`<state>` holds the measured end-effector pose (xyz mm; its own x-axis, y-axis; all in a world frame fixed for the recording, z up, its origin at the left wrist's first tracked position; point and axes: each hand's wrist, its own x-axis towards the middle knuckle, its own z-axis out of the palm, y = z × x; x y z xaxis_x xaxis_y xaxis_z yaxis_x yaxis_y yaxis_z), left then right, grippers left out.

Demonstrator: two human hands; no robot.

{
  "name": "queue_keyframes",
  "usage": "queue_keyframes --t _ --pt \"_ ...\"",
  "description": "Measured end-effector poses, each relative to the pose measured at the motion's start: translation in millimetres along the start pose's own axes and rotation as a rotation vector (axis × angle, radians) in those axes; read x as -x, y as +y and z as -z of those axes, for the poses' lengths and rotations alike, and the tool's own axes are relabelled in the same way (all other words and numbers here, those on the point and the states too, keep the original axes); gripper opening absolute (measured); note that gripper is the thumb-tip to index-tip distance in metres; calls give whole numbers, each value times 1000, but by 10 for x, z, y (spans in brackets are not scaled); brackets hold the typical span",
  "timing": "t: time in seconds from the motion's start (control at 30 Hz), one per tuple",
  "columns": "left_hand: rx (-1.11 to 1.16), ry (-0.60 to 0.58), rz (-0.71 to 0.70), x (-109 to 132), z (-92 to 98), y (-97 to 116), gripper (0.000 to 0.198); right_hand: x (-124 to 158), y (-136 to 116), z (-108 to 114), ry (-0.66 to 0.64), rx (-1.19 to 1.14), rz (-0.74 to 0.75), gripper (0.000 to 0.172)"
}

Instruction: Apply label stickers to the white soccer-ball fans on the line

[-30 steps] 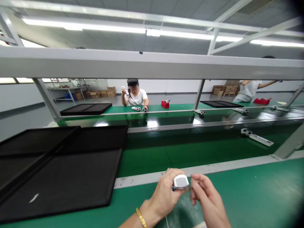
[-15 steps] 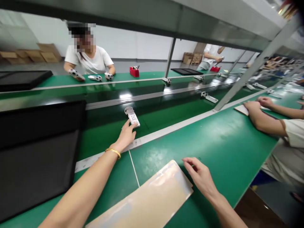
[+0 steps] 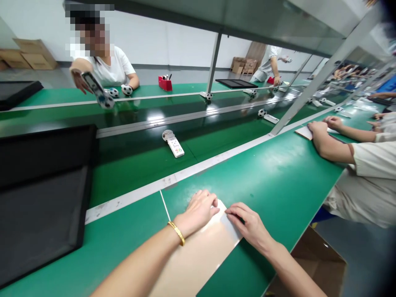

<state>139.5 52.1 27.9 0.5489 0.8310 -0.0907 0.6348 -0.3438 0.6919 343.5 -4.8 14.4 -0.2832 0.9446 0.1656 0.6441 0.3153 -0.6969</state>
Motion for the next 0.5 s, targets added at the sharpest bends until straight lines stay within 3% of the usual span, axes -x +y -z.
queue_keyframes --t 0.33,0.5 --pt "2 71 21 -21 -111 -82 7 -37 -32 -44 -54 74 69 25" --pt "83 59 98 -14 -199 -115 18 -19 252 -104 -122 62 65 22"
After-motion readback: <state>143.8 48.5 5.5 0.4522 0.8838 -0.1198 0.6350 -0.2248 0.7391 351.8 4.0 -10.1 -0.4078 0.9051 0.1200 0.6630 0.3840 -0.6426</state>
